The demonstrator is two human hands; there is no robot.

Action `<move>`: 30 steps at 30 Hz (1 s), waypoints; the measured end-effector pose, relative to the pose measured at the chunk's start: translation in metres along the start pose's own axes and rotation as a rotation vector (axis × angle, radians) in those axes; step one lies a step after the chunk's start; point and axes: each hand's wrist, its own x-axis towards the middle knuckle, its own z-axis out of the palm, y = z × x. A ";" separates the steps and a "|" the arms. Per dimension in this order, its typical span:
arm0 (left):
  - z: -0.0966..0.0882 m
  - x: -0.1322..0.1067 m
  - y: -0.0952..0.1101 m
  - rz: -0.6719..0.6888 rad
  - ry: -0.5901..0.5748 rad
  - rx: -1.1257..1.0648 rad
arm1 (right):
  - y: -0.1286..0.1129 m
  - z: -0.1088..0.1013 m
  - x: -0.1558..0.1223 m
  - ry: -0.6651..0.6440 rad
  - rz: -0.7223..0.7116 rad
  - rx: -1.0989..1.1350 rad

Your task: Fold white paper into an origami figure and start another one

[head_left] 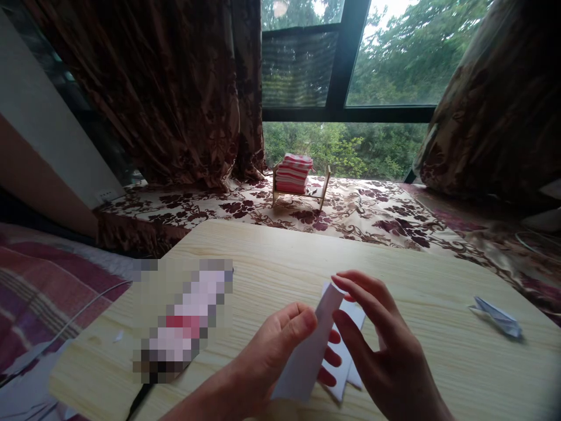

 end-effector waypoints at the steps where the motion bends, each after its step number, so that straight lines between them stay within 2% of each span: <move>1: 0.000 0.000 0.000 0.000 0.001 0.007 | -0.001 0.000 0.000 -0.001 0.002 -0.005; 13: -0.001 0.001 -0.001 0.007 -0.001 -0.023 | -0.003 -0.001 0.000 0.013 -0.051 -0.065; 19: -0.002 0.002 -0.005 0.007 -0.015 -0.041 | -0.004 -0.002 0.003 0.098 -0.059 -0.087; 25: -0.001 0.001 -0.001 -0.069 -0.031 -0.088 | 0.002 -0.008 0.006 0.073 -0.022 -0.012; 30: -0.006 0.003 -0.001 -0.052 0.025 -0.107 | 0.000 -0.012 0.005 0.053 0.029 0.121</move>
